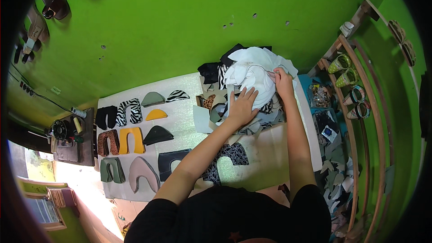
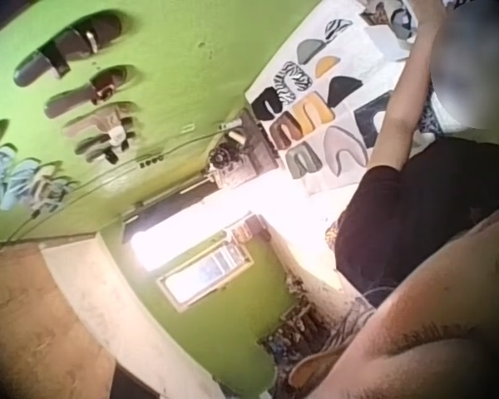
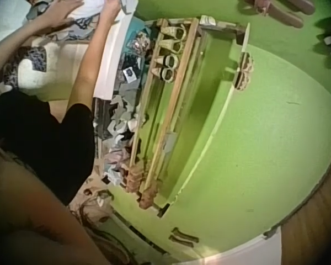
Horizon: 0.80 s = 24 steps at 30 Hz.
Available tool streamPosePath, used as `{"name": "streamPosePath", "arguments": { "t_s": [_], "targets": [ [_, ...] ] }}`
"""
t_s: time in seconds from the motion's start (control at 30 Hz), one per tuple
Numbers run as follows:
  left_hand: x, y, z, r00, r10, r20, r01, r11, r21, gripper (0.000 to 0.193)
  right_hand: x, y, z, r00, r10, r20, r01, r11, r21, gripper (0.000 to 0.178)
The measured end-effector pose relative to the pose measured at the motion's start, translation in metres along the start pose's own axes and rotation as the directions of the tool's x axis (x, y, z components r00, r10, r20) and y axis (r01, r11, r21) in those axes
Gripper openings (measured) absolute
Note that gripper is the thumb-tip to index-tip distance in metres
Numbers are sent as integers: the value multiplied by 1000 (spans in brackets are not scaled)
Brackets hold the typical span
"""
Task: Sorting and organizing various cut leather shoe components on a work table.
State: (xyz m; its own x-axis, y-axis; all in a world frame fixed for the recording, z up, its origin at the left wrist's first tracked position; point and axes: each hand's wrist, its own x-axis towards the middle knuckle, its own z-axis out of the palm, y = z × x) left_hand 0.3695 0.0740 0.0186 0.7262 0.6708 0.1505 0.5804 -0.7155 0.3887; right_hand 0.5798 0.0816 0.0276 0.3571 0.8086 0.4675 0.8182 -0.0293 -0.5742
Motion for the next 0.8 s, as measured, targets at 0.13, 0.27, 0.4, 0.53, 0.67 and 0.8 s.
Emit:
{"name": "streamPosePath", "arguments": {
  "t_s": [0.13,0.27,0.4,0.53,0.67,0.8],
  "targets": [
    [-3,0,0,1000,-7,0,7,999,46,67,4,-6,-5,996,63,64,-71,989,129,12],
    [-3,4,-1,999,-19,32,18,999,38,73,6,1,-11,980,-194,42,195,981,-7,11],
    [-5,2,0,999,-25,37,23,998,54,75,1,-2,-11,979,-170,113,168,985,23,8],
    [-6,1,-2,998,-26,57,22,997,74,74,-6,-6,-18,950,-141,279,121,989,85,23],
    [-2,5,-1,995,-46,85,42,998,54,76,-7,5,-21,934,-188,303,167,982,92,30],
    [4,14,-2,996,-35,84,26,994,106,76,-13,9,-17,934,-206,291,191,978,79,28]
  ]
}}
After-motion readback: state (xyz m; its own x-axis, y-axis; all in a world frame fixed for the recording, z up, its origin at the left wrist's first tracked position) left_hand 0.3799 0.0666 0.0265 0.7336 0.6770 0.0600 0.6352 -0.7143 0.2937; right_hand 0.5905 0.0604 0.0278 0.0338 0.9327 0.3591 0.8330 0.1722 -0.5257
